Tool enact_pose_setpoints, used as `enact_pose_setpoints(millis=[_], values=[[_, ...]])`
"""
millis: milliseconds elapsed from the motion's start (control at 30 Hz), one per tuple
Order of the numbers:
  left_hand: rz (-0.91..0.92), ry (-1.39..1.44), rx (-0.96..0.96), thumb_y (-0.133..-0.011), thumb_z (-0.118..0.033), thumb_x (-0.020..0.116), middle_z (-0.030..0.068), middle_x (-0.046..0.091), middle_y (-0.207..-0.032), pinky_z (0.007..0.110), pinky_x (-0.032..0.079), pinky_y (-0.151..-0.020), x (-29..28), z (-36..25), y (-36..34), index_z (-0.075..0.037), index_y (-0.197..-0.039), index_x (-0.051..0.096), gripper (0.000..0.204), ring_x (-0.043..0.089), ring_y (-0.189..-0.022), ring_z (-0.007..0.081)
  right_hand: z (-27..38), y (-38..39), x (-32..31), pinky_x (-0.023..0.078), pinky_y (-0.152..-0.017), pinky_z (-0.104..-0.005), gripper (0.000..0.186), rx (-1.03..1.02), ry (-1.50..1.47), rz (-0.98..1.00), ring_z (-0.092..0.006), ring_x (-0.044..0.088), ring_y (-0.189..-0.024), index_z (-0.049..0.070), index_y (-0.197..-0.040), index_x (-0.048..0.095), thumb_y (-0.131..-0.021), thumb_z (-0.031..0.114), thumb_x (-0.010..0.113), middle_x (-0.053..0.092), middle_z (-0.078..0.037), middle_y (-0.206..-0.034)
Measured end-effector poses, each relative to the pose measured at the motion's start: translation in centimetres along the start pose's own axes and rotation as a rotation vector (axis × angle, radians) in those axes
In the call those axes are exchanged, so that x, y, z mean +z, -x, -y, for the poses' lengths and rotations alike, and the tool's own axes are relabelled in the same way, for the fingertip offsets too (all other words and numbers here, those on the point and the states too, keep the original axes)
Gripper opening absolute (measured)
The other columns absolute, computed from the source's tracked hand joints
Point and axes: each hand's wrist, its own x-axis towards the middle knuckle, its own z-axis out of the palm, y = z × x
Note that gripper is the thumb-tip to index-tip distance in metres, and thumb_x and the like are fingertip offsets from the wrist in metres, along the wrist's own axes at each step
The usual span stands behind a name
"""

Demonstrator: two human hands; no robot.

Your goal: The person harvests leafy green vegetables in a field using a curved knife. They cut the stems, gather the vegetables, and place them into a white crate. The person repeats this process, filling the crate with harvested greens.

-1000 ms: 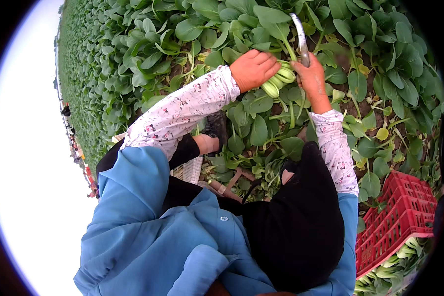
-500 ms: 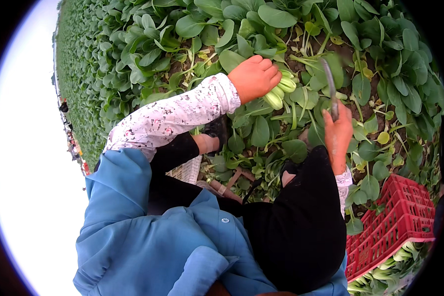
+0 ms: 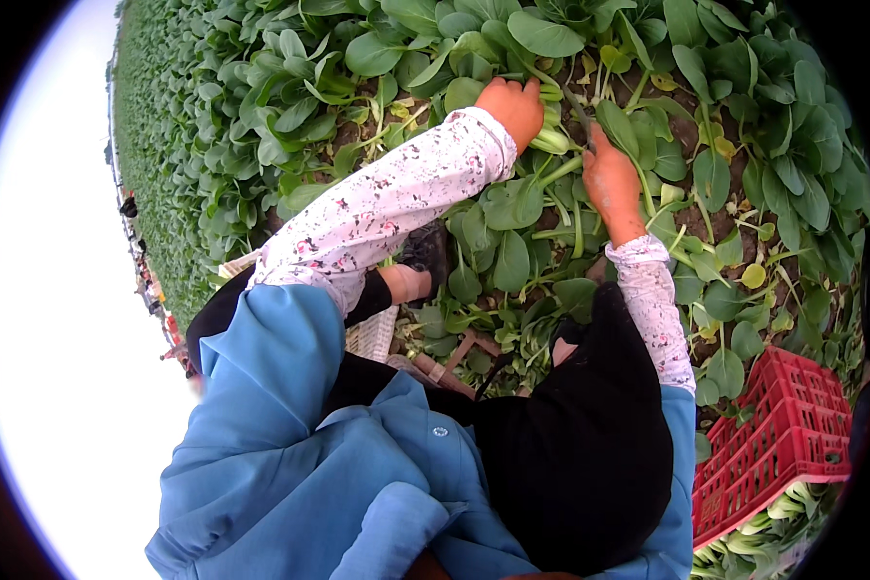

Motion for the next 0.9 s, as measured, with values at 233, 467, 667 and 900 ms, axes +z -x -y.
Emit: enact_pose_setpoints(millis=[233,467,667,900], values=[[-0.173,-0.077,0.027,-0.077,-0.015,0.057,0.0138,0.056,-0.124,0.036,0.047,-0.076,1.8,-1.2,1.5,-0.005,-0.100,0.065,0.026,0.061,-0.089,0.0223,-1.7,-0.9,0.7,0.048,-0.075,-0.0498,0.046,-0.090,-0.110,-0.034,-0.0420,0.060,-0.088,0.011,-0.131,0.049,-0.085,0.017,0.055,0.064,-0.023,-0.096],[-0.253,0.013,0.059,-0.077,-0.014,0.058,0.0137,0.056,-0.124,0.037,0.045,-0.080,1.5,-1.1,4.3,-0.004,-0.105,0.065,0.031,0.060,-0.092,0.0238,-1.3,4.4,-0.3,0.047,-0.075,-0.0498,0.047,-0.031,-0.069,0.094,-0.0430,0.060,-0.087,0.013,-0.131,0.049,-0.085,0.019,0.057,0.064,-0.023,-0.094],[-0.382,0.724,0.024,-0.069,-0.006,0.073,0.0131,0.053,-0.128,0.035,0.045,-0.091,-4.3,-0.1,11.3,-0.006,-0.122,0.055,0.056,0.058,-0.106,0.0239,-1.2,8.4,-3.7,0.048,-0.061,-0.0322,0.041,0.059,-0.447,-0.209,-0.0170,0.061,-0.067,0.005,-0.124,0.055,-0.085,0.015,0.063,0.063,-0.008,-0.078],[-0.394,2.206,0.066,-0.072,0.001,0.072,0.0065,0.059,-0.119,0.033,0.043,-0.098,-11.2,-0.3,20.6,-0.003,-0.133,0.045,0.067,0.057,-0.109,0.0177,11.0,11.5,-16.0,0.040,-0.051,-0.0180,0.035,-0.249,-1.018,-0.047,-0.0038,0.056,-0.077,0.005,-0.120,0.057,-0.086,0.013,0.065,0.063,0.000,-0.103]])
